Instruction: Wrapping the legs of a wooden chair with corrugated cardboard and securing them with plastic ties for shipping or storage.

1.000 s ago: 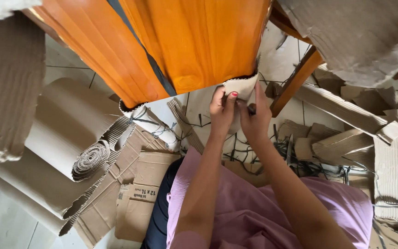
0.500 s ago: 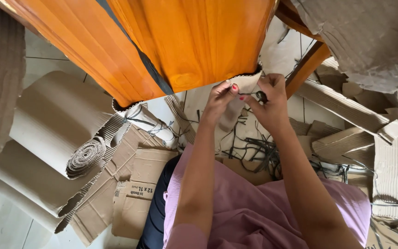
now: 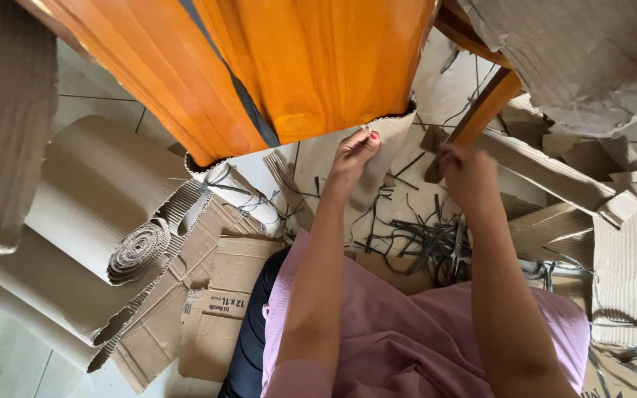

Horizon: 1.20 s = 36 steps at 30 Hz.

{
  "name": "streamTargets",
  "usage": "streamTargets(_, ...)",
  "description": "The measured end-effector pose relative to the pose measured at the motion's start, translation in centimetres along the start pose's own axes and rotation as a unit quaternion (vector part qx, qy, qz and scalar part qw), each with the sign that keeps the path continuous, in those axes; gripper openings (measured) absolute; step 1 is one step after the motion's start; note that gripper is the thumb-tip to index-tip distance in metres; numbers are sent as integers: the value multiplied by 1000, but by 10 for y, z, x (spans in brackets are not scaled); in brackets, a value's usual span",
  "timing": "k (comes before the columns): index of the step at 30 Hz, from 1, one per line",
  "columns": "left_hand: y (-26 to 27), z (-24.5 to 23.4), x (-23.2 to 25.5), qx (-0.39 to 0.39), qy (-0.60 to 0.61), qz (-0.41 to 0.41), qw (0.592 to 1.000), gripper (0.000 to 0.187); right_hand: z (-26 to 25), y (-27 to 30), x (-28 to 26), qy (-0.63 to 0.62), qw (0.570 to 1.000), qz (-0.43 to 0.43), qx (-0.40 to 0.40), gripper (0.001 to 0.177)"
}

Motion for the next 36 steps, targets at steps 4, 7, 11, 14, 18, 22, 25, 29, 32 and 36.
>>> streamTargets(4, 4, -1, 4, 4, -8, -5, 1000, 25, -7, -13, 20, 72, 990, -20, 120, 26)
streamTargets(7, 2, -2, 1, -9, -7, -9, 1000, 24, 0, -14, 37, -69, 988, 66, 117, 32)
streamTargets(11, -3, -4, -11, -24, 13, -6, 1000, 22, -22, -19, -15, -247, 953, 142, 104, 28)
streamTargets(14, -8, -8, -23, -23, 18, 2, 1000, 21, -36, -22, -56, -328, 923, 99, 173, 21)
streamTargets(18, -14, -9, -35, -30, 17, 12, 999, 23, -33, -27, -57, -336, 908, 82, 237, 20)
streamTargets(22, -12, -6, -31, -26, 26, 14, 999, 21, -34, -34, -67, -369, 877, 93, 293, 9)
streamTargets(25, -10, -4, -26, -30, 33, 13, 999, 21, -32, -39, -75, -417, 847, 102, 313, 9)
streamTargets(29, -9, -2, -18, -50, 28, 19, 998, 22, -22, -41, -89, -472, 832, 117, 269, 11)
streamTargets(32, -14, -2, -16, -65, 38, 20, 997, 21, -5, -44, -86, -504, 818, 106, 257, 24)
streamTargets(36, -18, -12, -31, -74, 25, -7, 997, 21, 6, -44, -107, -432, 859, 103, 254, 20)
Point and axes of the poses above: each hand's wrist, its own y-axis away from the middle knuckle, its own z-axis out of the palm, x = y × z, the point moved 4 cm from there along -y, towards the middle knuckle, and after that the axes turned 12 degrees about -z, right-handed, at the moved point
